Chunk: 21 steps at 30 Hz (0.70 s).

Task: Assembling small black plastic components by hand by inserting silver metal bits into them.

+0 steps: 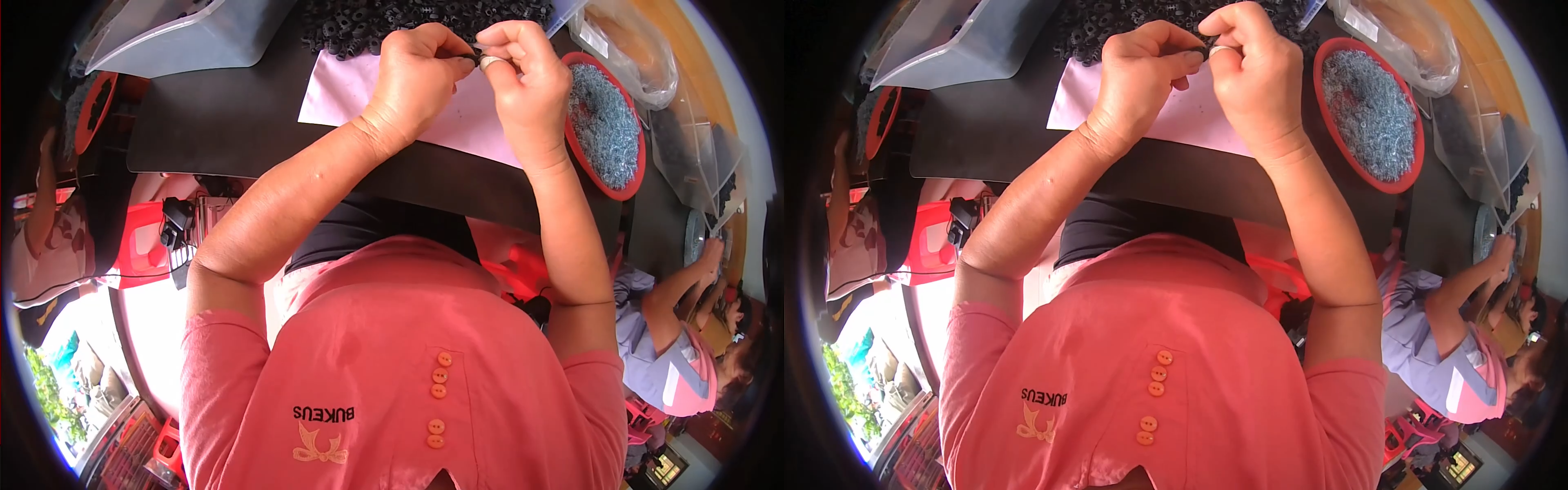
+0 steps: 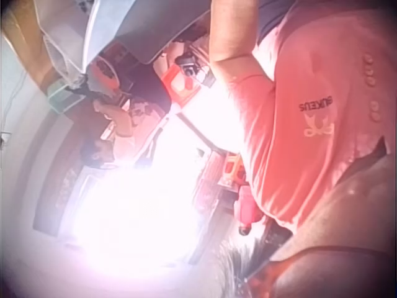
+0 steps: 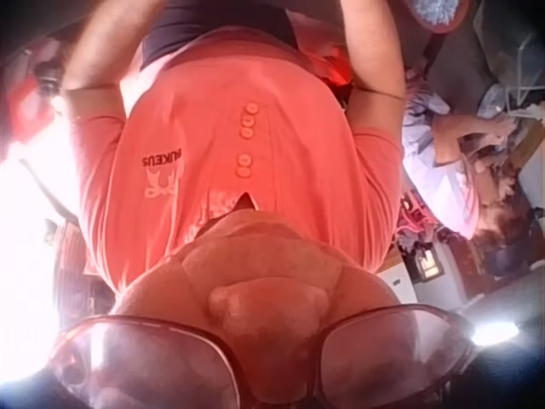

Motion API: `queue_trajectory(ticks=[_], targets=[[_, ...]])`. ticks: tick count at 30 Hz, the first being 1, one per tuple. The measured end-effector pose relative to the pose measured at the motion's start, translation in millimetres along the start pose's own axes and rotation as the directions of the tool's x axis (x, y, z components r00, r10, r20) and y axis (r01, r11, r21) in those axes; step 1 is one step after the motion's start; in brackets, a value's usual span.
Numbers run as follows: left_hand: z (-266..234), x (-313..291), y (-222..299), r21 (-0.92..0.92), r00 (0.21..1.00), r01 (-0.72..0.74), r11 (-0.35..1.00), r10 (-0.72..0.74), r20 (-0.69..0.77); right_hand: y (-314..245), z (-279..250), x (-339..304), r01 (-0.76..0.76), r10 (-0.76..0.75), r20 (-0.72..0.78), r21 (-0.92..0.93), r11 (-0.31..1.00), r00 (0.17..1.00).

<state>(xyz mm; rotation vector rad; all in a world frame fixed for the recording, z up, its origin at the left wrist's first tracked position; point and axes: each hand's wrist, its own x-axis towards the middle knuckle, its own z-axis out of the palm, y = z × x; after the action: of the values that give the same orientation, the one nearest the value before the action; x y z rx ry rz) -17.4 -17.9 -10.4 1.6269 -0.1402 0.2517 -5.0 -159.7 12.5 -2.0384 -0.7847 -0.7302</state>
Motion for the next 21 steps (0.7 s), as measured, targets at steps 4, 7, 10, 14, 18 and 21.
queue_trajectory(ticks=[4, 7, 10, 14, 18, 21], targets=[[2.8, -0.1, -4.7, -0.046, 0.998, 0.068, 0.997, -0.067, 0.016, 1.0, -2.1, -0.5, -0.134, 0.131, 0.05, 0.055, 0.989, 0.99], [6.1, 0.1, -11.8, 0.012, 0.999, -0.042, 0.999, 0.042, -0.016, 2.7, 3.0, -4.1, -0.021, 0.022, 0.029, -0.029, 0.999, 0.999], [9.3, -0.3, -11.6, 0.057, 0.991, -0.118, 0.991, 0.121, -0.051, 3.7, 5.8, -4.6, 0.078, -0.077, 0.017, -0.059, 0.995, 0.997], [8.2, 1.5, -17.9, 0.238, 0.954, -0.26, 0.936, 0.286, -0.085, 10.1, 9.2, 0.3, 0.307, -0.307, 0.023, -0.149, 0.94, 0.951], [4.9, 2.6, -11.3, 0.144, 0.962, -0.252, 0.957, 0.264, -0.067, 3.8, 6.8, -2.3, 0.168, -0.17, -0.021, -0.058, 0.984, 0.985], [-4.6, 0.8, 6.3, -0.103, 0.996, 0.088, 0.991, -0.087, 0.018, -5.5, 3.7, -3.2, -0.077, 0.077, 0.003, 0.108, 0.991, 0.997]])
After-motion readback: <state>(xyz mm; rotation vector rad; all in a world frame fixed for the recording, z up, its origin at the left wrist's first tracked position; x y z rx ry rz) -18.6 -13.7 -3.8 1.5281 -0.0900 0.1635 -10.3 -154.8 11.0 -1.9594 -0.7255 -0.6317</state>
